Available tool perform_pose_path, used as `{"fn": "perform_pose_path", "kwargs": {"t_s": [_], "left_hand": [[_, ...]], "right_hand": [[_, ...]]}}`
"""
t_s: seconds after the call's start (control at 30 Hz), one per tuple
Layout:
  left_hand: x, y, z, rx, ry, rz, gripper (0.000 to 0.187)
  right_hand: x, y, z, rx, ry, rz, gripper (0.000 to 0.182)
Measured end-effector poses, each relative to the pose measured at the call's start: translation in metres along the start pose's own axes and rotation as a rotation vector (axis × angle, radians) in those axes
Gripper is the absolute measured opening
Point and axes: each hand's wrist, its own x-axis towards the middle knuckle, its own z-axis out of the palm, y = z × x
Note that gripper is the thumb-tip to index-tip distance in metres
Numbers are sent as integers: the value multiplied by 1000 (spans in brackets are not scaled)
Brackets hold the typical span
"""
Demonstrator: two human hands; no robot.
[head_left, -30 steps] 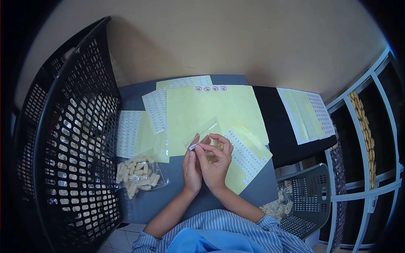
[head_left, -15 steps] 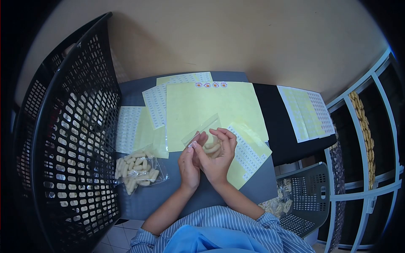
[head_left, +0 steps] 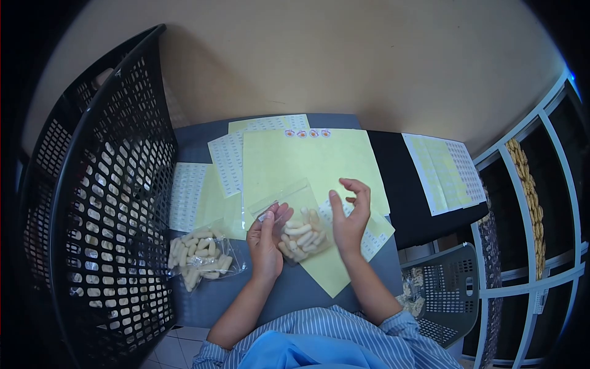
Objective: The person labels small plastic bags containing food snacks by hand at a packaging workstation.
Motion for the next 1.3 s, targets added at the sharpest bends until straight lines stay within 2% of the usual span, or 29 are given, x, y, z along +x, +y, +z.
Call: {"fn": "perform_pose_path", "kwargs": {"t_s": [0.13, 0.17, 0.33, 0.4, 0.43, 0.47, 0.53, 0.6, 0.67, 0.7, 0.9, 0.97, 1.23, 1.3], "left_hand": [[6, -3, -4, -75, -48, -158, 31], [6, -2, -3, 34, -66, -176, 37], [11, 0, -12, 158, -188, -195, 44], [14, 2, -17, 565, -296, -39, 44], [11, 16, -3, 658, -292, 19, 52], [10, 18, 4, 659, -291, 21, 52], [12, 19, 14, 1027, -114, 550, 63], [14, 31, 28, 1012, -161, 477, 64], [26, 44, 48, 1379, -489, 380, 56], [38, 38, 53, 1410, -492, 411, 49], [136, -13, 62, 1723, -451, 445, 49], [156, -29, 62, 1753, -540, 591, 52], [188, -58, 56, 1896, -641, 700, 55], [187, -59, 56, 1926, -646, 690, 55]], "right_hand": [[51, 44, 4, -123, -28, -114, 19], [63, 57, 9, -167, -73, -127, 19], [114, 106, 35, -270, -194, -138, 19], [129, 119, 42, -321, -251, -172, 20], [134, 121, 44, -320, -252, -172, 20], [139, 123, 46, -362, -279, -178, 21], [150, 123, 51, -401, -304, -186, 21], [156, 123, 54, -470, -317, -247, 21], [158, 121, 56, -491, -349, -230, 20], [160, 120, 59, -503, -358, -220, 19], [161, 127, 64, -509, -333, -286, 13], [163, 125, 65, -487, -326, -264, 12], [164, 130, 70, -448, -321, -178, 6], [163, 130, 70, -447, -316, -239, 8]]}}
